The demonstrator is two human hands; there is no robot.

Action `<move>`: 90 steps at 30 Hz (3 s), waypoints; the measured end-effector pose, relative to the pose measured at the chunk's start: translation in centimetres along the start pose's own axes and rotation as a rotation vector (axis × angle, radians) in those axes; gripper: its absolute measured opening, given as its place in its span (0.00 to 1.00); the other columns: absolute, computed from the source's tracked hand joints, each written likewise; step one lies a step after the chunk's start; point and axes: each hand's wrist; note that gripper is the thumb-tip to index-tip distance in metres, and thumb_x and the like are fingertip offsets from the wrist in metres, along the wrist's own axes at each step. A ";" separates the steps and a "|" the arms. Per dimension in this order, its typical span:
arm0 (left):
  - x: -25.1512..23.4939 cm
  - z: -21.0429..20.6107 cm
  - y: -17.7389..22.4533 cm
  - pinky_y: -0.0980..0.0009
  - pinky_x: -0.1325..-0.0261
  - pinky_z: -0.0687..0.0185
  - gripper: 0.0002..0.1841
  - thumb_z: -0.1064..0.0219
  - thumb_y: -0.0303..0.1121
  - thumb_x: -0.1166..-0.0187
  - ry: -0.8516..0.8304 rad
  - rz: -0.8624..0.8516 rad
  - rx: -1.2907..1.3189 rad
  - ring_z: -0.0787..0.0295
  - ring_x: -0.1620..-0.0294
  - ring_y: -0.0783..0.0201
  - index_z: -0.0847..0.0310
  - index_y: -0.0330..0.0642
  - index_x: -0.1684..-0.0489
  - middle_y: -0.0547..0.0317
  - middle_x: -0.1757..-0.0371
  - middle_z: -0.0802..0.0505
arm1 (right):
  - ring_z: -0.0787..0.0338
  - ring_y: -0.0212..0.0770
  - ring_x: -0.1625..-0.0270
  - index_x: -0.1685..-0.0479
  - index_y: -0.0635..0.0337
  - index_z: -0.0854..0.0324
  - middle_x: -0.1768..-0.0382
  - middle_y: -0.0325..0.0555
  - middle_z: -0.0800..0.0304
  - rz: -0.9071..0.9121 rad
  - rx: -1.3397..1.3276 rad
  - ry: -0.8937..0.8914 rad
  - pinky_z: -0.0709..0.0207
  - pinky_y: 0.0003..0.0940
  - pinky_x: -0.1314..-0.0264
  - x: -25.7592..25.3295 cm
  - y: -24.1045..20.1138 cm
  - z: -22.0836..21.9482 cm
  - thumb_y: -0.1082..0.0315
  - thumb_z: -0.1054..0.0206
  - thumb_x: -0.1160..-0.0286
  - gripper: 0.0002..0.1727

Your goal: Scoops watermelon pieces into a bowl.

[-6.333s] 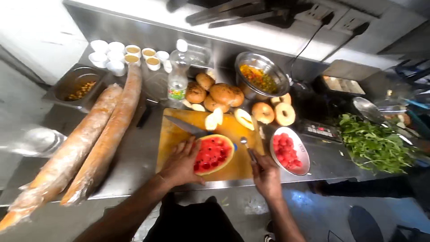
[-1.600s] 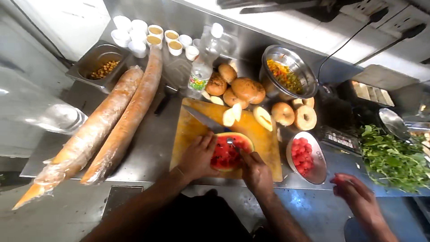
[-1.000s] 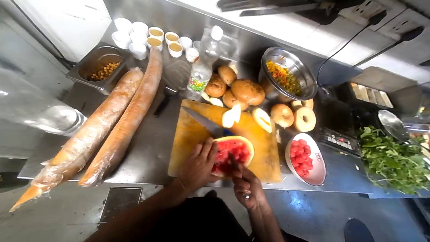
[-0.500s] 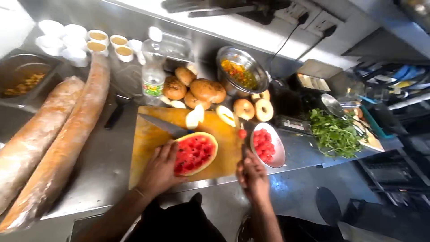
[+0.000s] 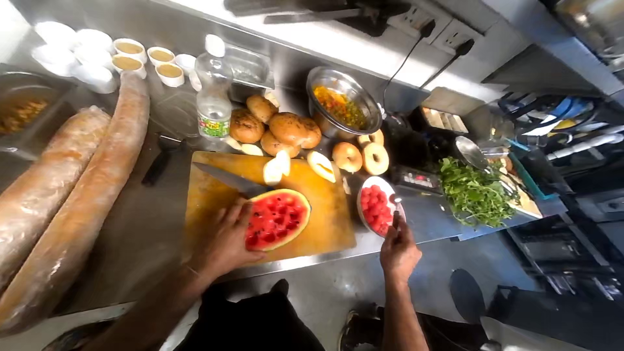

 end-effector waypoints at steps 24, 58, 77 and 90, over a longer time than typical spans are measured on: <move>0.2 0.6 0.4 0.51 0.15 0.36 0.65 0.17 0.66 0.49 -0.071 -0.035 -0.013 0.41 0.12 0.41 0.47 0.43 0.07 0.45 0.07 0.42 | 0.08 0.39 0.66 0.39 0.49 0.07 0.55 0.46 0.09 0.613 -0.312 -0.381 0.10 0.38 0.66 7.7 -12.5 -4.1 0.66 0.32 0.24 0.17; 2.2 -4.0 1.2 0.49 0.31 0.20 0.62 0.10 0.60 0.60 0.409 -0.145 -0.120 0.25 0.22 0.36 0.30 0.35 0.18 0.35 0.14 0.30 | 0.22 0.25 0.88 0.42 0.59 0.21 0.72 0.39 0.14 -0.996 -2.098 -1.390 0.25 0.15 0.86 10.6 -12.9 -4.9 0.64 0.41 0.15 0.12; 0.6 -1.1 0.3 0.44 0.19 0.33 0.66 0.16 0.72 0.57 0.095 -0.030 -0.030 0.34 0.16 0.38 0.36 0.40 0.12 0.42 0.11 0.34 | 0.08 0.56 0.71 0.35 0.62 0.14 0.69 0.57 0.07 -0.076 -0.108 -0.056 0.17 0.61 0.64 0.5 1.0 -0.5 0.67 0.35 0.16 0.16; 0.6 -0.3 0.6 0.51 0.16 0.36 0.65 0.20 0.71 0.49 -0.027 0.021 -0.007 0.43 0.10 0.44 0.46 0.47 0.06 0.49 0.07 0.42 | 0.07 0.34 0.66 0.41 0.48 0.06 0.61 0.39 0.06 0.602 -0.348 -0.460 0.10 0.34 0.63 8.5 -11.8 -3.3 0.61 0.34 0.22 0.16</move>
Point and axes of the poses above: each hand's wrist, its own x-axis away from the middle knuckle, its own z-axis out of the back of the hand, y = z × x
